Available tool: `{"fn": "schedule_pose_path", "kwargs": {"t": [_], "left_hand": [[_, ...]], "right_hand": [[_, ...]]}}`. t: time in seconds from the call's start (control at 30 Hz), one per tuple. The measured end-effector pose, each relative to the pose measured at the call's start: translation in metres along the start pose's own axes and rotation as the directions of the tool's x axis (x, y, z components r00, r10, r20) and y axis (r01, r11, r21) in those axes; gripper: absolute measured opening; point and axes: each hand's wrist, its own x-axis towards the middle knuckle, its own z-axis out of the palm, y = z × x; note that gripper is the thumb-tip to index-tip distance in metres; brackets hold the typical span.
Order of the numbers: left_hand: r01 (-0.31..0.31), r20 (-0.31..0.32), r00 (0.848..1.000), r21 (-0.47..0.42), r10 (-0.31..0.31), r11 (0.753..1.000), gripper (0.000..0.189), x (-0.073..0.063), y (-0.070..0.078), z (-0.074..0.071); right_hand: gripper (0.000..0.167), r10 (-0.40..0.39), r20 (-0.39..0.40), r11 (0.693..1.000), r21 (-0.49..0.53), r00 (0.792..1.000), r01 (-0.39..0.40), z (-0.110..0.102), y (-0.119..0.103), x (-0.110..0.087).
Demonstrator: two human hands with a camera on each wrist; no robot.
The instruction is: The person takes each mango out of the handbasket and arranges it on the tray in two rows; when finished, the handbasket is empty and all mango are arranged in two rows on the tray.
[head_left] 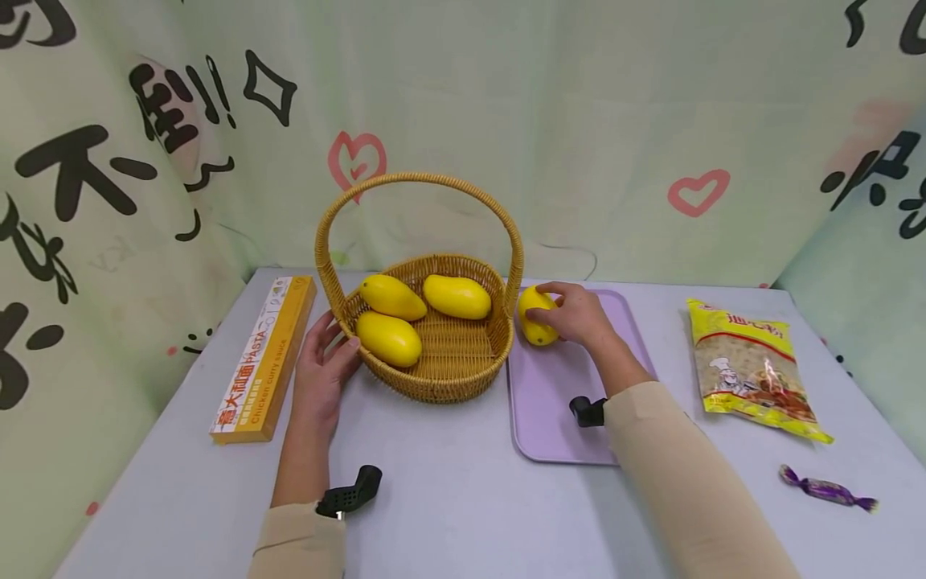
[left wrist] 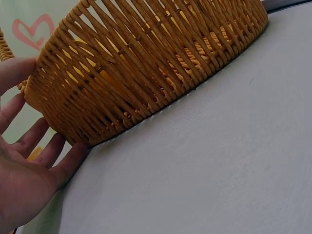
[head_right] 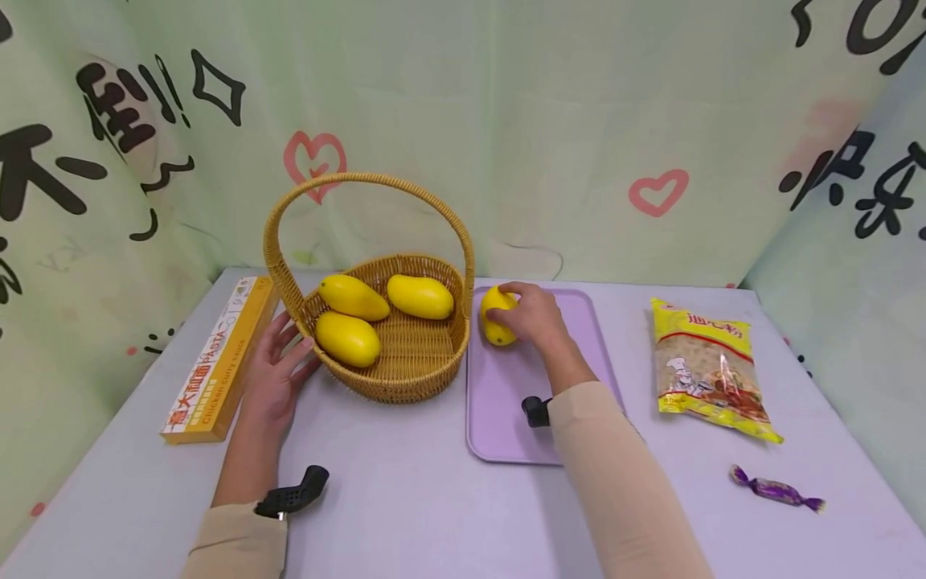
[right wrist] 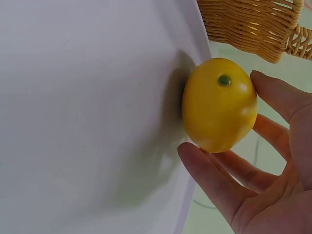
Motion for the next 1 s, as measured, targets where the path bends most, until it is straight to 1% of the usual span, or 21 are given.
{"fn": "schedule_pose_path", "kwargs": {"t": [0.27,0.4,0.53,0.77,0.83,1.0], "left_hand": [[-0.001,0.001,1.0,-0.001,0.001,1.0,0.066,-0.001,0.0,0.001],[-0.003,-0.005,1.0,0.001,0.003,1.0,0.065,-0.001,0.001,0.002],[0.0,-0.012,1.0,0.004,0.0,1.0,0.065,-0.001,0.001,0.002],[0.0,-0.004,1.0,-0.025,0.0,1.0,0.065,0.0,0.001,0.003],[0.001,-0.003,1.0,-0.022,-0.001,1.0,0.065,0.0,0.001,0.003],[0.004,-0.002,1.0,-0.019,-0.004,1.0,0.065,0.001,0.0,0.002]], "right_hand": [[0.061,-0.05,-0.017,0.998,-0.051,0.999,0.049,0.0,-0.002,-0.004],[0.061,-0.064,-0.024,0.994,-0.09,0.998,0.062,-0.004,-0.005,-0.009],[0.059,-0.083,-0.049,0.991,-0.112,0.995,0.077,-0.011,-0.009,-0.017],[0.05,-0.148,-0.099,0.985,-0.102,0.984,0.138,-0.023,-0.021,-0.032],[0.048,-0.159,-0.109,0.984,-0.097,0.981,0.149,-0.025,-0.025,-0.036],[0.045,-0.186,-0.111,0.981,-0.081,0.976,0.178,-0.03,-0.036,-0.046]]}}
